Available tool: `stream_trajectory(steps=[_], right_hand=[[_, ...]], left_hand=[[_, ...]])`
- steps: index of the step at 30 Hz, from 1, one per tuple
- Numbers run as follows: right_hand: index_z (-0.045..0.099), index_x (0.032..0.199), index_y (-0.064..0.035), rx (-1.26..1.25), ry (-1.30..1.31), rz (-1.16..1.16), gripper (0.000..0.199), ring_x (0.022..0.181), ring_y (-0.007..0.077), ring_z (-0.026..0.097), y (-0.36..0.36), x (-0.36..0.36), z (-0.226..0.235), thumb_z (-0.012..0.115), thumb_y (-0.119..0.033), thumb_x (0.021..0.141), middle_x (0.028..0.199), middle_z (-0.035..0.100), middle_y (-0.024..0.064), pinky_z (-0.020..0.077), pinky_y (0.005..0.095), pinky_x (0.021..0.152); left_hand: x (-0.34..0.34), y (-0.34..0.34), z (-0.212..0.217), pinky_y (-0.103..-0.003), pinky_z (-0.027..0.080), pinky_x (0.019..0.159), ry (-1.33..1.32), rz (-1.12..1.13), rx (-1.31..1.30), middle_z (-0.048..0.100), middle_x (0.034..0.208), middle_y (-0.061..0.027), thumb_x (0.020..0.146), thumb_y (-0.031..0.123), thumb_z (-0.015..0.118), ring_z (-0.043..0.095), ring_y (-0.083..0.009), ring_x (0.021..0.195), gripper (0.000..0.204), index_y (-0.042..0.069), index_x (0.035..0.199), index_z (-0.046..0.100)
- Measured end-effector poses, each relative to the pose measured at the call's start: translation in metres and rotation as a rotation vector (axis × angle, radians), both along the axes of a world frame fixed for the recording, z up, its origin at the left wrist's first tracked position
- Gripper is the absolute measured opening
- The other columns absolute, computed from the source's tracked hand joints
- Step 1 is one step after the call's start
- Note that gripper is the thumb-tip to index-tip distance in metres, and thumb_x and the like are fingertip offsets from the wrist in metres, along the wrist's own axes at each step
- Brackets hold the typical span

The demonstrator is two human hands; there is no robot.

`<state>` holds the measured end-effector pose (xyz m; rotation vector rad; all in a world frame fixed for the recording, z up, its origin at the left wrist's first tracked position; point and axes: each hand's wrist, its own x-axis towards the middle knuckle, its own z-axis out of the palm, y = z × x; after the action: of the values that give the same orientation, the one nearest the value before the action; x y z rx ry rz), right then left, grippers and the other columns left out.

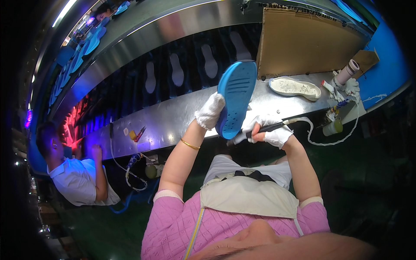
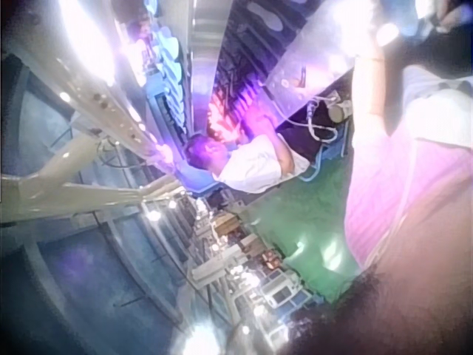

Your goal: The person picks up blue shoe soles from a conveyor belt and cleans or preps them using a small brush tool before placing them back on the belt.

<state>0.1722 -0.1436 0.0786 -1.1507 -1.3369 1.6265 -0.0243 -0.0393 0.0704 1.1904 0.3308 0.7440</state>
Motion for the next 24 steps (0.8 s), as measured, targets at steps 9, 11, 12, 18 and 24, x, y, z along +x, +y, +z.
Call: stream_trajectory(steps=[9,11,12,18,24], right_hand=[[0.058,0.072,-0.0034,0.268,-0.183,-0.060,0.009,0.068,0.0133,0.058,0.000,-0.011,-0.001,0.065,0.002,0.069,0.072,0.061,0.0051,0.0472,0.0256,0.066],[0.061,0.076,-0.0061,0.160,0.091,-0.088,0.008,0.070,0.0150,0.058,0.004,-0.005,-0.005,0.066,-0.003,0.070,0.071,0.061,0.0050,0.0468,0.0260,0.067],[0.061,0.076,-0.0061,0.167,0.090,-0.104,0.008,0.070,0.0150,0.058,0.006,-0.004,-0.009,0.066,-0.003,0.070,0.071,0.061,0.0050,0.0468,0.0260,0.067],[0.060,0.073,-0.0060,0.389,-0.219,-0.042,0.007,0.069,0.0133,0.056,0.012,0.003,-0.004,0.065,-0.002,0.069,0.073,0.060,0.0041,0.0459,0.0267,0.067],[0.060,0.074,-0.0063,0.235,-0.221,-0.131,0.008,0.063,0.0109,0.053,0.027,0.014,-0.008,0.064,0.000,0.070,0.068,0.058,0.0011,0.0437,0.0236,0.057]], left_hand=[[0.013,0.020,0.003,-0.032,0.052,0.065,0.436,0.083,-0.259,0.058,0.096,-0.0149,0.078,0.059,0.057,0.060,-0.0229,0.077,0.075,0.001,0.124,0.044],[0.018,0.019,0.008,-0.030,0.051,0.068,0.503,0.133,-0.251,0.057,0.100,-0.0141,0.078,0.058,0.057,0.059,-0.0212,0.081,0.074,0.002,0.125,0.045],[0.021,0.020,0.007,-0.030,0.051,0.068,0.504,0.119,-0.241,0.057,0.100,-0.0141,0.078,0.058,0.057,0.059,-0.0212,0.081,0.074,0.002,0.125,0.045],[0.018,0.028,0.007,-0.035,0.046,0.083,0.613,-0.020,-0.213,0.053,0.113,-0.0175,0.080,0.063,0.050,0.054,-0.0234,0.098,0.079,0.002,0.129,0.040],[0.015,0.016,0.027,-0.034,0.049,0.078,0.646,0.120,-0.198,0.055,0.109,-0.0173,0.078,0.062,0.053,0.057,-0.0246,0.093,0.077,0.002,0.125,0.045]])
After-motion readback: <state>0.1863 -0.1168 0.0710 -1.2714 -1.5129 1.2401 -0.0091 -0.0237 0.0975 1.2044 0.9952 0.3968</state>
